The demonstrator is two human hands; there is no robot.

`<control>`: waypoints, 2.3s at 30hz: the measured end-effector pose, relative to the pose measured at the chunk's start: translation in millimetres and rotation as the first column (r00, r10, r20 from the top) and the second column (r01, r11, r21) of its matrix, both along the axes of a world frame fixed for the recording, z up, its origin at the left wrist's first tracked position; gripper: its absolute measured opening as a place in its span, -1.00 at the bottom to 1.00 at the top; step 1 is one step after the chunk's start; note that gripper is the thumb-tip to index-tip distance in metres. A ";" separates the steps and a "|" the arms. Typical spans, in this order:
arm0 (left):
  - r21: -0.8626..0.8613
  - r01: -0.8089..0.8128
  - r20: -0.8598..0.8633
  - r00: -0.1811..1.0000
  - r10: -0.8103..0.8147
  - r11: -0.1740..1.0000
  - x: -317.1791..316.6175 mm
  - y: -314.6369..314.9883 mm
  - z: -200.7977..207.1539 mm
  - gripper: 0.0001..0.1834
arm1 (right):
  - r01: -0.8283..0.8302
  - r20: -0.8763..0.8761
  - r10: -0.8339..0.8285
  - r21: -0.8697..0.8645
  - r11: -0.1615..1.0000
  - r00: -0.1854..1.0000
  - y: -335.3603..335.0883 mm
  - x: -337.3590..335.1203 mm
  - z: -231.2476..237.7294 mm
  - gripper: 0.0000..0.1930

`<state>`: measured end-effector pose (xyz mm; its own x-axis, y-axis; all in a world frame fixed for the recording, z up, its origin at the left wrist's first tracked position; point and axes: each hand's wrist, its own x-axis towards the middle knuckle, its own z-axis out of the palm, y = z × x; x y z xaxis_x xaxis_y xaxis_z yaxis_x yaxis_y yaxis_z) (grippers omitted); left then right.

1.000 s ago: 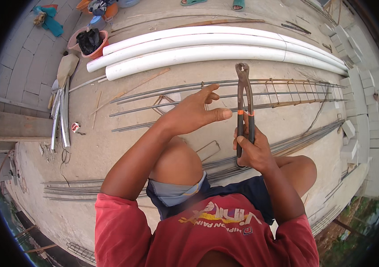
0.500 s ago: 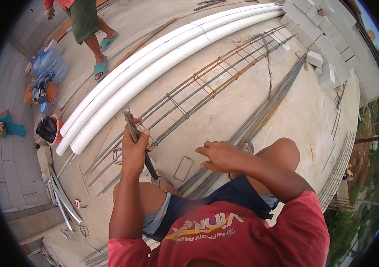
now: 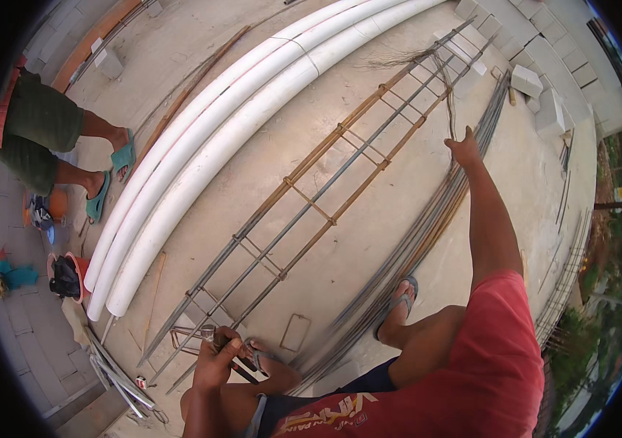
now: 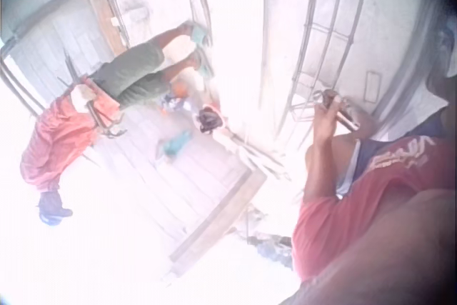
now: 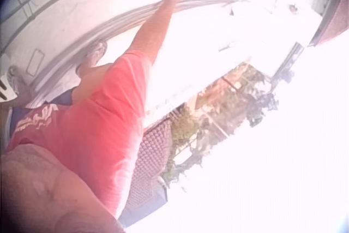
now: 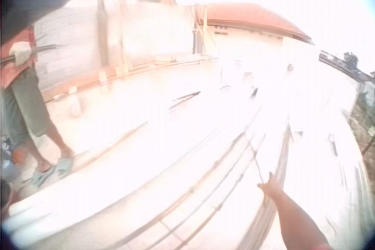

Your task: The person assembles a rebar cage by tying metal rods together with wire using pliers. They repeatedly bend and twist wire to secure intersections, occasionally repositioning the structure on the floor.

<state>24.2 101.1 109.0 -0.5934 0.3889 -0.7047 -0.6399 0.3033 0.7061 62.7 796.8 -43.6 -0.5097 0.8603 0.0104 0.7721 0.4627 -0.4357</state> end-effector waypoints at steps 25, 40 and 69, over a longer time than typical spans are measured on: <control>0.249 0.030 0.157 0.985 -0.071 0.968 -32.4 318.7 175.9 -0.74 | 0.083 -0.457 -0.188 -0.240 0.967 0.869 44.5 -7.8 318.6 -0.68; 0.295 0.363 0.051 0.918 -0.394 0.884 43.9 539.5 474.7 -0.23 | -0.257 -0.282 0.103 -0.587 0.768 0.954 -104.7 222.7 549.3 -0.73; 0.074 0.827 -0.523 0.508 -0.685 0.557 216.0 1103.2 514.4 -0.44 | 0.028 -0.123 -0.050 -0.179 0.983 0.991 367.9 310.5 613.5 -0.53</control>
